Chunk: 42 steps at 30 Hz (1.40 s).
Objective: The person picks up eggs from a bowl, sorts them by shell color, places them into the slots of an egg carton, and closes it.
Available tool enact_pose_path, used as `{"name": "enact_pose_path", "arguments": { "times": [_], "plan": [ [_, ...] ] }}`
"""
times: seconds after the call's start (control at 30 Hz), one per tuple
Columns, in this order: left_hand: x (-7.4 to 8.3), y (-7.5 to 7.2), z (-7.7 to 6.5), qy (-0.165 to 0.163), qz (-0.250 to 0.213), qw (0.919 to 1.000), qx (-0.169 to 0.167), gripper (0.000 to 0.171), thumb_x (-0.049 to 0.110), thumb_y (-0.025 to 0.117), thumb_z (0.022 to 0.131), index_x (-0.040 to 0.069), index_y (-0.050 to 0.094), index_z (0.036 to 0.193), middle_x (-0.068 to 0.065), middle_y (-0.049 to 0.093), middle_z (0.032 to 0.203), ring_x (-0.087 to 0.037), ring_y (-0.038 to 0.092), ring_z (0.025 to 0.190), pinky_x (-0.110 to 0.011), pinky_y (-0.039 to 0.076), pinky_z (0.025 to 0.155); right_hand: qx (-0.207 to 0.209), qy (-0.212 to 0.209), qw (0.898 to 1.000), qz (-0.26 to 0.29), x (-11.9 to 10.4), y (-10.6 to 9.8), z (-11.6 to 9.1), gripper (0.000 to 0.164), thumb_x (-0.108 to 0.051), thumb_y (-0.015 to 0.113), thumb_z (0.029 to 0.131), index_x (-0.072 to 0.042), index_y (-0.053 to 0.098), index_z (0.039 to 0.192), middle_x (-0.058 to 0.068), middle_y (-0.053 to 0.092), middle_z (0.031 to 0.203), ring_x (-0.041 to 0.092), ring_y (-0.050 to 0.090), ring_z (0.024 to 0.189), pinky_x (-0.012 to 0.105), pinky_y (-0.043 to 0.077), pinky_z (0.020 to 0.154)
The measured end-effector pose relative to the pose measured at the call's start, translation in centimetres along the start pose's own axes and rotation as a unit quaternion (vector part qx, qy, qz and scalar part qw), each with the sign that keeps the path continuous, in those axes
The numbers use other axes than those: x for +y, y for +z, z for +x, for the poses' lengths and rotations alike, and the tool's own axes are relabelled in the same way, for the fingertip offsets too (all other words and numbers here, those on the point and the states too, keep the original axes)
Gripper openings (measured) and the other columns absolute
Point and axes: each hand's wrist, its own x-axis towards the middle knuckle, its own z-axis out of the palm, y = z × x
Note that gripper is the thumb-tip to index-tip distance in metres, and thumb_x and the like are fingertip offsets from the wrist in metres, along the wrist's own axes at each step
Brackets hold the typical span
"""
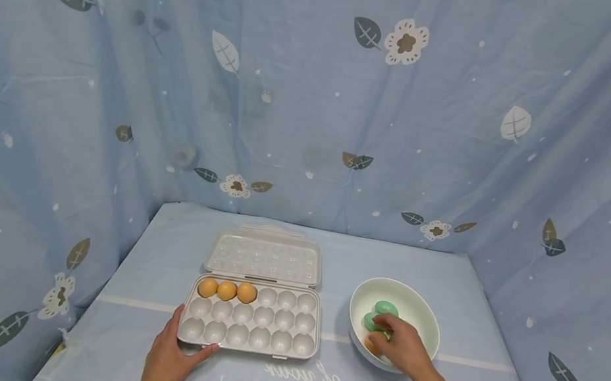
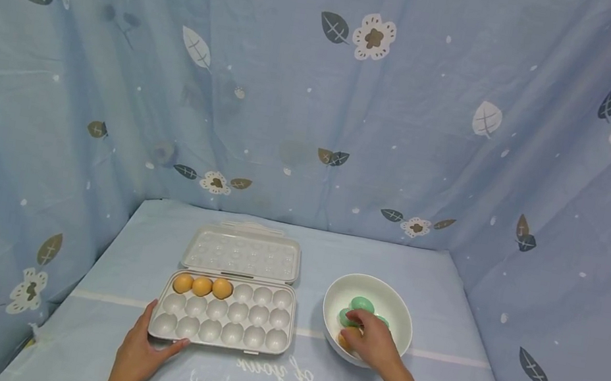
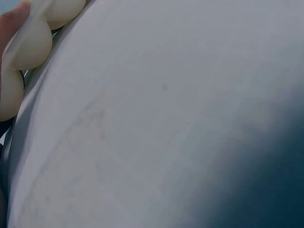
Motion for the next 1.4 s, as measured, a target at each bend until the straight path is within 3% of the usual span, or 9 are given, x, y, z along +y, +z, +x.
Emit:
{"name": "enact_pose_path", "arguments": {
  "times": [0.2, 0.4, 0.5, 0.7, 0.9, 1.07, 1.4],
  "plan": [
    [-0.2, 0.2, 0.0, -0.001, -0.001, 1.0, 0.005, 0.132, 0.068, 0.088, 0.067, 0.001, 0.023, 0.161, -0.031, 0.041, 0.155, -0.052, 0.046, 0.135, -0.067, 0.038, 0.11, -0.04, 0.028, 0.999, -0.004, 0.4, -0.2, -0.3, 0.034, -0.015, 0.085, 0.085, -0.004, 0.073, 0.114, 0.007, 0.074, 0.113, 0.023, 0.071, 0.1, 0.039, 0.06, 0.087],
    [-0.2, 0.2, 0.1, -0.006, -0.007, 0.9999, -0.009, 0.135, 0.07, 0.086, 0.067, 0.002, 0.02, 0.162, -0.03, 0.038, 0.158, -0.053, 0.042, 0.138, -0.068, 0.035, 0.113, -0.053, 0.005, 0.999, 0.006, 0.7, 0.1, -0.1, 0.035, -0.01, 0.085, 0.084, -0.001, 0.072, 0.114, 0.007, 0.074, 0.11, 0.021, 0.07, 0.096, 0.035, 0.061, 0.081],
    [-0.1, 0.1, 0.1, -0.006, -0.006, 0.9999, -0.007, 0.134, 0.07, 0.086, 0.067, 0.001, 0.02, 0.161, -0.031, 0.038, 0.158, -0.053, 0.043, 0.138, -0.068, 0.035, 0.113, -0.057, -0.014, 0.998, -0.016, 0.7, 0.3, 0.2, 0.032, -0.008, 0.085, 0.083, -0.005, 0.072, 0.113, 0.002, 0.073, 0.106, 0.017, 0.069, 0.093, 0.03, 0.06, 0.079],
    [0.0, 0.0, 0.1, -0.009, -0.006, 0.9999, -0.007, 0.134, 0.071, 0.086, 0.066, 0.002, 0.021, 0.161, -0.03, 0.038, 0.158, -0.053, 0.043, 0.138, -0.068, 0.036, 0.113, -0.051, -0.039, 0.997, -0.052, 0.2, 1.0, 0.7, 0.032, -0.007, 0.086, 0.082, -0.011, 0.073, 0.111, -0.002, 0.073, 0.103, 0.014, 0.067, 0.09, 0.029, 0.057, 0.077],
    [0.0, -0.1, 0.0, -0.017, -0.006, 0.9996, -0.024, 0.138, 0.075, 0.083, 0.066, 0.0, 0.019, 0.162, -0.032, 0.037, 0.158, -0.054, 0.041, 0.14, -0.069, 0.035, 0.112, -0.047, -0.021, 0.997, -0.064, -0.6, 1.4, 1.0, 0.034, -0.008, 0.086, 0.082, -0.01, 0.074, 0.113, 0.001, 0.074, 0.109, 0.018, 0.069, 0.095, 0.035, 0.058, 0.082],
    [0.0, 0.0, 0.0, -0.019, -0.002, 0.9995, -0.027, 0.138, 0.075, 0.083, 0.066, 0.0, 0.019, 0.161, -0.032, 0.037, 0.158, -0.054, 0.041, 0.139, -0.069, 0.036, 0.112, -0.039, 0.004, 0.998, -0.048, -1.0, 1.3, 1.2, 0.034, -0.009, 0.086, 0.082, -0.011, 0.073, 0.114, 0.0, 0.074, 0.11, 0.017, 0.07, 0.097, 0.037, 0.059, 0.085],
    [0.0, -0.2, -0.1, -0.01, -0.006, 0.9998, -0.019, 0.135, 0.073, 0.085, 0.067, 0.002, 0.019, 0.162, -0.03, 0.038, 0.157, -0.053, 0.043, 0.138, -0.069, 0.037, 0.111, 0.003, -0.003, 1.0, 0.006, -1.8, 0.4, 2.6, 0.038, -0.017, 0.087, 0.084, -0.008, 0.071, 0.118, 0.005, 0.073, 0.113, 0.022, 0.072, 0.1, 0.039, 0.061, 0.089]
  ]
}}
